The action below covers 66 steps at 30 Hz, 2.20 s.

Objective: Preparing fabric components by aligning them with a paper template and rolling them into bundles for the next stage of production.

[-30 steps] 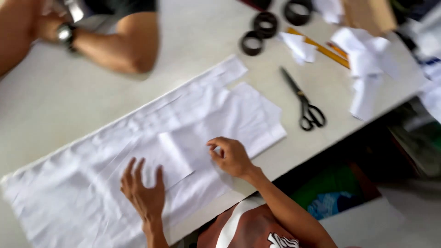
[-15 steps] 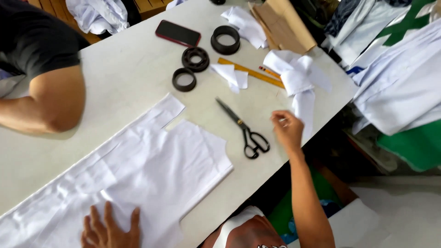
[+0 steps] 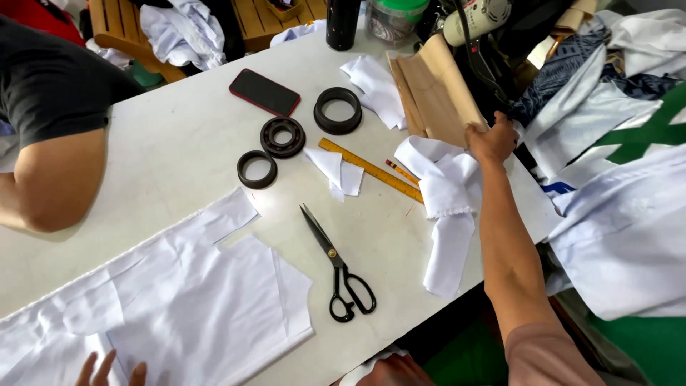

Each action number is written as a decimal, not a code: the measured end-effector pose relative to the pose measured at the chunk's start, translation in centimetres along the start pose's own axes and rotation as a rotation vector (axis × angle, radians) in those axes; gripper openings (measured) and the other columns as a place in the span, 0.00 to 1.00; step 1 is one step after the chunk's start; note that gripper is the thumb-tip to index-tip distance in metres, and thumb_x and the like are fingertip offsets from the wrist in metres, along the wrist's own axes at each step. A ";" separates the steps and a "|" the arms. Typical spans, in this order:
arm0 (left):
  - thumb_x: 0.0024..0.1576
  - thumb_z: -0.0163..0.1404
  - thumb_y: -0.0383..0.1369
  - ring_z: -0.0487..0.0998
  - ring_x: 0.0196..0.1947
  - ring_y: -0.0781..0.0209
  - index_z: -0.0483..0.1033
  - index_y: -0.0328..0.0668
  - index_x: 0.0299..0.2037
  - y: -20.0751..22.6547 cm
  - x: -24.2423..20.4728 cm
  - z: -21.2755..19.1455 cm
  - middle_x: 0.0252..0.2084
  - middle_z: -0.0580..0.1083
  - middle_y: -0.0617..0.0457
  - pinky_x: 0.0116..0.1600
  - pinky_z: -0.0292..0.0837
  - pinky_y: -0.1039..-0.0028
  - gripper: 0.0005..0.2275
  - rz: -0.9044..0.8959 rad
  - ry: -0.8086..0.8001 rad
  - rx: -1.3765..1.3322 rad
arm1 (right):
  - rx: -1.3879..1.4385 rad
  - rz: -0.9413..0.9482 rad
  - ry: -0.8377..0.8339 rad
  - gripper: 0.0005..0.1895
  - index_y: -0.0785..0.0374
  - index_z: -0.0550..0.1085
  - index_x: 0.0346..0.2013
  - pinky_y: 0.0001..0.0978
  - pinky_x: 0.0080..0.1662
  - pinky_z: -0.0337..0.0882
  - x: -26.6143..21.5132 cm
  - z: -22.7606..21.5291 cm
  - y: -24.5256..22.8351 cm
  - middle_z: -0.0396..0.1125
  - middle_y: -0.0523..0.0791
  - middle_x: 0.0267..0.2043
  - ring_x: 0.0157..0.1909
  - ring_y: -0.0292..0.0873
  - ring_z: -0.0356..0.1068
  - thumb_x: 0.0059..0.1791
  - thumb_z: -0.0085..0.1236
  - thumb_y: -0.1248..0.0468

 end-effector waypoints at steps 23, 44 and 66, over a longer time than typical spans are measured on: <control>0.56 0.54 0.52 0.61 0.71 0.39 0.49 0.44 0.76 31.3 4.6 12.6 0.75 0.57 0.41 0.65 0.63 0.51 0.41 -0.344 -0.455 -1.497 | 1.432 0.100 -0.352 0.05 0.58 0.72 0.42 0.26 0.43 0.78 -26.8 -10.0 -16.4 0.73 0.42 0.34 0.36 0.37 0.77 0.54 0.58 0.63; 0.49 0.63 0.25 0.84 0.37 0.46 0.74 0.39 0.54 20.9 4.0 3.5 0.40 0.80 0.41 0.40 0.81 0.54 0.22 -0.872 -0.369 -1.298 | 0.922 -0.151 -0.797 0.12 0.67 0.81 0.45 0.29 0.35 0.76 -44.1 -9.9 -23.8 0.72 0.49 0.26 0.27 0.39 0.72 0.47 0.68 0.68; 0.57 0.45 0.29 0.73 0.59 0.49 0.55 0.44 0.72 11.6 0.2 0.7 0.67 0.67 0.44 0.60 0.72 0.55 0.29 -0.613 -0.261 -1.453 | 0.638 -0.369 -0.871 0.15 0.66 0.81 0.43 0.40 0.36 0.79 -44.9 -6.8 -23.0 0.75 0.54 0.29 0.32 0.51 0.78 0.42 0.60 0.71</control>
Point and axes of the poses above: each hand's wrist, its own x-axis towards the middle knuckle, its own z-axis out of the palm, y = z × x, the point moved 5 cm from there along x, towards the middle knuckle
